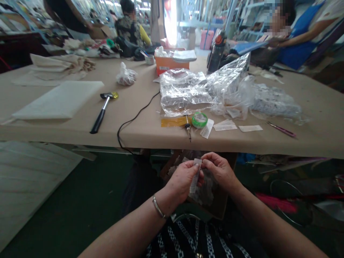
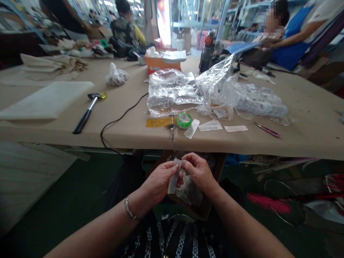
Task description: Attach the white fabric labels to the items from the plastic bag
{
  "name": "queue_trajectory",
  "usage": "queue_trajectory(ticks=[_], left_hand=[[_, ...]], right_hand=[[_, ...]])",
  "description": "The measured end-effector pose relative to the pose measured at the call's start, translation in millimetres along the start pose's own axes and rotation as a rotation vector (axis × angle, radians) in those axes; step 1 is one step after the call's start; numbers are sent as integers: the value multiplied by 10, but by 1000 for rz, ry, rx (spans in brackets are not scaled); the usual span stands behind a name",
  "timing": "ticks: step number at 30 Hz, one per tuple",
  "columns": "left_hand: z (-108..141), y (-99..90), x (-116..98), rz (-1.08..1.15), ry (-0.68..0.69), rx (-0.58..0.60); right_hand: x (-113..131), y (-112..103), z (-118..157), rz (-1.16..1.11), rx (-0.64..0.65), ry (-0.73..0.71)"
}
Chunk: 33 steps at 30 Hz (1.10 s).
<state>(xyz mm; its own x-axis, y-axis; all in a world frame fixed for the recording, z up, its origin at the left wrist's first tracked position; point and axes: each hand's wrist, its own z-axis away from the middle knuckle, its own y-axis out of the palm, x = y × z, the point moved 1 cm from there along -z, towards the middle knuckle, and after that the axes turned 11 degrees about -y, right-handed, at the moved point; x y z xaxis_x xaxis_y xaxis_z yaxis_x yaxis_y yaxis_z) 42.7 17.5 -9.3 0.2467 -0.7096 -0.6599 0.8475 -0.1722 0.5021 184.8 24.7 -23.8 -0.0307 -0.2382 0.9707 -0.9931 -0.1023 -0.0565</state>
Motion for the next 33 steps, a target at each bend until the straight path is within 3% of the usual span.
queue_trajectory(ticks=[4,12,22,33], left_hand=[[-16,-31,7,-49,76,-53],[-88,-99,-40,-188,240,-151],[-239,-303,-377,-615,538,-450],[-275,-272,-474,-656,622,-488]], right_hand=[[-21,85,-78,-82,-5,94],[-40,192,-228,-77,-13,118],[-78,153,-563,39,0,39],[-60,152,-631,215,-30,-98]])
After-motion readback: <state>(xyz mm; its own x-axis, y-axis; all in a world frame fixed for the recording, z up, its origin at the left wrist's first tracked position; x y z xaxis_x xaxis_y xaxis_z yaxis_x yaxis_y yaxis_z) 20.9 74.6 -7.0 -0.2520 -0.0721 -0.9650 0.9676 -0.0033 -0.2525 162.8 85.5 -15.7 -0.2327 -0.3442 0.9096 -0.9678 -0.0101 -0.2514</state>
